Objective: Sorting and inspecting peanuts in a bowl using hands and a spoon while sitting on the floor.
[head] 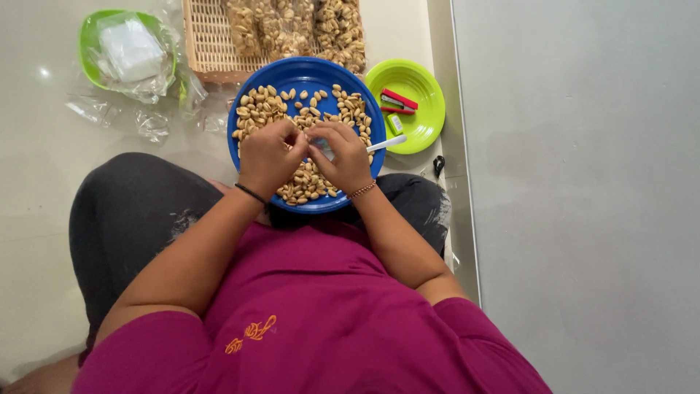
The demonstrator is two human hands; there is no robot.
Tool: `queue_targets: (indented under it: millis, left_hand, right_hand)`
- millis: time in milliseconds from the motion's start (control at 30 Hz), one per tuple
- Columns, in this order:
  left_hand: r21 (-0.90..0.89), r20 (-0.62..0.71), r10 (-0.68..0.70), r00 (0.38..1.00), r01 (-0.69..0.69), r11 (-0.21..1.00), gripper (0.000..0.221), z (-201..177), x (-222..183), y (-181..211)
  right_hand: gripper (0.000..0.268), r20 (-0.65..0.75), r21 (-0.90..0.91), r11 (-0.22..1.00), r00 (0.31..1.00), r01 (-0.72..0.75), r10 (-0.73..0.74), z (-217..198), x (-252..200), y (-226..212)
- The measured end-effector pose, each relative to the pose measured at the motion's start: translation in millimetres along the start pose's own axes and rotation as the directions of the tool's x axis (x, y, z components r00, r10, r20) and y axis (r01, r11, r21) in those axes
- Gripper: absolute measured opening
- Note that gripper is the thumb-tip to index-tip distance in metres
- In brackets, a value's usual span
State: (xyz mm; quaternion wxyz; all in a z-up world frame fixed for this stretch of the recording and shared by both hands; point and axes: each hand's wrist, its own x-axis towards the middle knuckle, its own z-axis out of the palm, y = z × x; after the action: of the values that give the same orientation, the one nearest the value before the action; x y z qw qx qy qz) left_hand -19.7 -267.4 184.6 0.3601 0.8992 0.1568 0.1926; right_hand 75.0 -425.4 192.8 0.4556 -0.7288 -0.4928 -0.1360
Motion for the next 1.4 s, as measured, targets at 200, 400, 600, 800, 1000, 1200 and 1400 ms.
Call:
queue_targets:
  millis: [200, 400, 600, 800, 1000, 1200, 1400]
  left_hand:
    - [0.073, -0.099, 0.264, 0.959, -0.258, 0.963, 0.019, -15.8, 7.9, 7.3]
    - [0.054, 0.102, 0.331, 0.938, -0.338, 0.940, 0.053, -27.9, 11.2, -8.2]
    - [-0.061, 0.371, 0.298, 0.880, -0.297, 0.953, 0.034, -18.3, 3.3, -23.0]
    - [-0.179, 0.409, 0.337, 0.848, -0.287, 0.941, 0.059, 1.2, 0.0, -24.5]
    - [0.067, 0.087, 0.464, 0.882, -0.470, 0.880, 0.022, 11.0, 5.2, -28.9]
    - [0.173, 0.101, 0.454, 0.885, -0.465, 0.868, 0.031, 26.2, 3.1, -41.9]
    - [0.287, 0.076, 0.459, 0.885, -0.460, 0.840, 0.040, 20.3, 3.3, -39.9]
  right_hand:
    - [0.012, 0.041, 0.071, 0.997, 0.999, -0.032, 0.029, -1.1, -3.2, 10.5]
    - [0.014, 0.040, 0.075, 0.994, 0.996, 0.075, -0.078, -7.8, 5.0, 3.2]
    - [0.017, 0.028, 0.093, 0.970, 0.974, 0.223, -0.227, -2.9, 4.5, 2.9]
    - [0.018, 0.014, 0.136, 0.959, 0.967, 0.248, -0.253, -2.4, 4.2, 1.6]
    - [0.023, 0.094, 0.282, 0.955, 0.988, 0.089, -0.120, -2.3, 0.6, 1.3]
    - [0.029, 0.232, 0.463, 0.871, 0.971, -0.162, 0.058, 16.1, -26.9, 24.4]
    - [0.013, 0.187, 0.321, 0.925, 0.971, -0.202, 0.147, 13.7, -20.0, 13.4]
